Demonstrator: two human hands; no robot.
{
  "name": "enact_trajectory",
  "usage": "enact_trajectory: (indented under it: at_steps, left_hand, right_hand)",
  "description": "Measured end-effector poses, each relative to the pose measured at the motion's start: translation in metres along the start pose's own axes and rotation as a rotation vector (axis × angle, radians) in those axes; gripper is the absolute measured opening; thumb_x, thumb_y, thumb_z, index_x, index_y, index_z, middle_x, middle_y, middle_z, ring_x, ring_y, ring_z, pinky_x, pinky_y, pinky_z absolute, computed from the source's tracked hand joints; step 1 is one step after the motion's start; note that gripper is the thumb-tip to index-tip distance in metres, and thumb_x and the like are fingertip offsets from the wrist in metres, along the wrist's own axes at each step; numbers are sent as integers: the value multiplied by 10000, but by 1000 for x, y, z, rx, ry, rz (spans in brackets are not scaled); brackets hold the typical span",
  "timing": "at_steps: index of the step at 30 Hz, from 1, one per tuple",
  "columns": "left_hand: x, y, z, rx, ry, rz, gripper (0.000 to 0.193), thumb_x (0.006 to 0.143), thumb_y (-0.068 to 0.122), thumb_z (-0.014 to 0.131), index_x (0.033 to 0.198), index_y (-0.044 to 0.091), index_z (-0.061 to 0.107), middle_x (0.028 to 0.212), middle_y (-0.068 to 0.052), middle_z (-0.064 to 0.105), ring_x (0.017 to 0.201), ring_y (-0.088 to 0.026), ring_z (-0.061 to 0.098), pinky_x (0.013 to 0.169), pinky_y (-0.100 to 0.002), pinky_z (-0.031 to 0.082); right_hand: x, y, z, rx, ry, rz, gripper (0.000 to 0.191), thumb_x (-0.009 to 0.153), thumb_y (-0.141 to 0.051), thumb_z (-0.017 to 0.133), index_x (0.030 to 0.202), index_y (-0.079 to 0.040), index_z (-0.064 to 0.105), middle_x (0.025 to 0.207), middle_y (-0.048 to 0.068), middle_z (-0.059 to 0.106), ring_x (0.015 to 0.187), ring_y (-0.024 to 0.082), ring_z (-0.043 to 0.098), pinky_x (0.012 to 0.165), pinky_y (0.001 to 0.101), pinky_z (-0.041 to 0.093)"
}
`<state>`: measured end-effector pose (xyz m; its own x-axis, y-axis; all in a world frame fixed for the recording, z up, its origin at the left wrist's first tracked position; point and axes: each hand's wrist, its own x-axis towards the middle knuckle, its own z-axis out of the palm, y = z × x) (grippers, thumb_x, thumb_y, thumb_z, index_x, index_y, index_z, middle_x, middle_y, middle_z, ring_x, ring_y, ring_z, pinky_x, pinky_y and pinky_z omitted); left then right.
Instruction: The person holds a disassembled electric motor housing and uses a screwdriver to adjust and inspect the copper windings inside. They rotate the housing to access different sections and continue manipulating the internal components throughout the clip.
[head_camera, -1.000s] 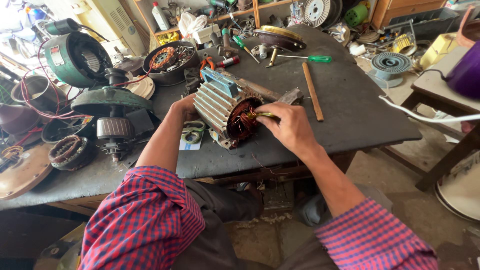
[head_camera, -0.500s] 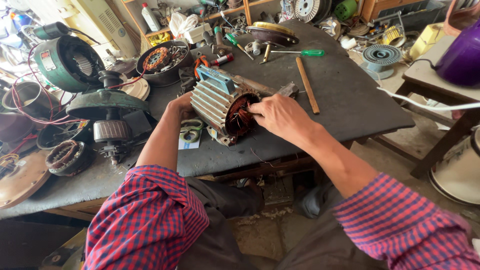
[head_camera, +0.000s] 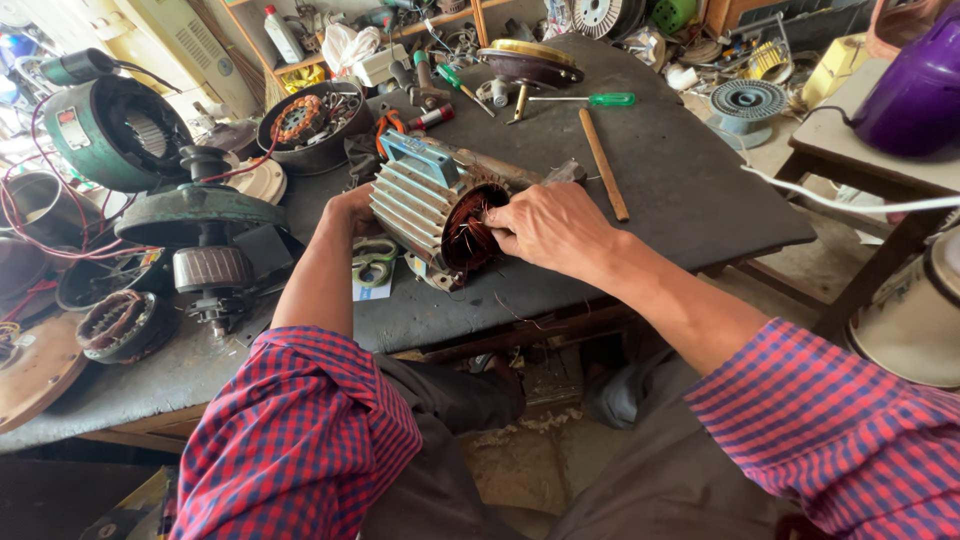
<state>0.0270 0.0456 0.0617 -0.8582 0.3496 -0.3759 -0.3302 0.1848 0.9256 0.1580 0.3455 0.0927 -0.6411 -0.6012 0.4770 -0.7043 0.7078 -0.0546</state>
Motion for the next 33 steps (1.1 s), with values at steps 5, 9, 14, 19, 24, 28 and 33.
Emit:
enact_trajectory:
  at_steps: [5, 9, 14, 19, 24, 28, 33]
  left_hand:
    - [-7, 1, 3, -41, 27, 34, 216, 984, 204, 634, 1159, 78, 649, 1070, -57, 721, 931, -161, 706, 852, -341, 602]
    - [-26, 9, 2, 61, 39, 178, 329, 975, 167, 640, 1276, 33, 633, 1128, -76, 712, 962, -166, 701, 846, -347, 614]
    - [-55, 20, -5, 380, 219, 256, 520, 886, 75, 610, 1396, 99, 511, 1219, -95, 642, 989, -182, 658, 789, -387, 605]
    - [-85, 3, -11, 328, 245, 498, 458, 935, 44, 657, 1370, -9, 524, 1276, -150, 670, 1120, -199, 664, 898, -355, 593]
    - [-96, -24, -1, 101, 174, 585, 798, 837, 74, 792, 1548, 66, 429, 1281, -151, 638, 1140, -209, 604, 981, -326, 516]
    - [-82, -30, 4, 6, 75, 604, 953, 763, 165, 852, 1572, 91, 355, 1340, -137, 651, 1242, -226, 602, 1089, -374, 450]
    - [-64, -37, -3, -66, -1, 580, 922, 762, 235, 901, 1527, 35, 427, 1312, -137, 663, 1254, -245, 601, 1112, -415, 412]
  right_hand:
    - [0, 0, 0, 2, -9, -2, 176, 907, -268, 674, 947, -145, 793, 751, 126, 732, 669, 336, 710, 634, 474, 563]
    - [0, 1, -1, 15, -12, -14, 181, 911, -274, 673, 947, -139, 789, 750, 123, 733, 665, 341, 708, 633, 477, 560]
    - [-2, 2, -3, 31, -29, 19, 207, 913, -307, 688, 949, -134, 796, 741, 131, 733, 672, 342, 713, 644, 475, 558]
    - [-2, 2, -2, 83, -6, 89, 246, 905, -333, 700, 1042, -166, 819, 731, 183, 737, 662, 356, 715, 642, 451, 566]
    - [-6, 5, 3, 253, 137, 88, 267, 933, -271, 647, 1083, -118, 805, 896, 118, 783, 712, 292, 751, 660, 406, 586]
    - [-8, 11, 5, 339, 146, -19, 306, 987, -270, 629, 1156, -56, 768, 1052, 130, 774, 850, 328, 743, 749, 420, 578]
    - [-13, 13, 4, 294, 136, -3, 290, 960, -280, 643, 1116, -75, 778, 1068, 121, 776, 911, 325, 739, 818, 420, 573]
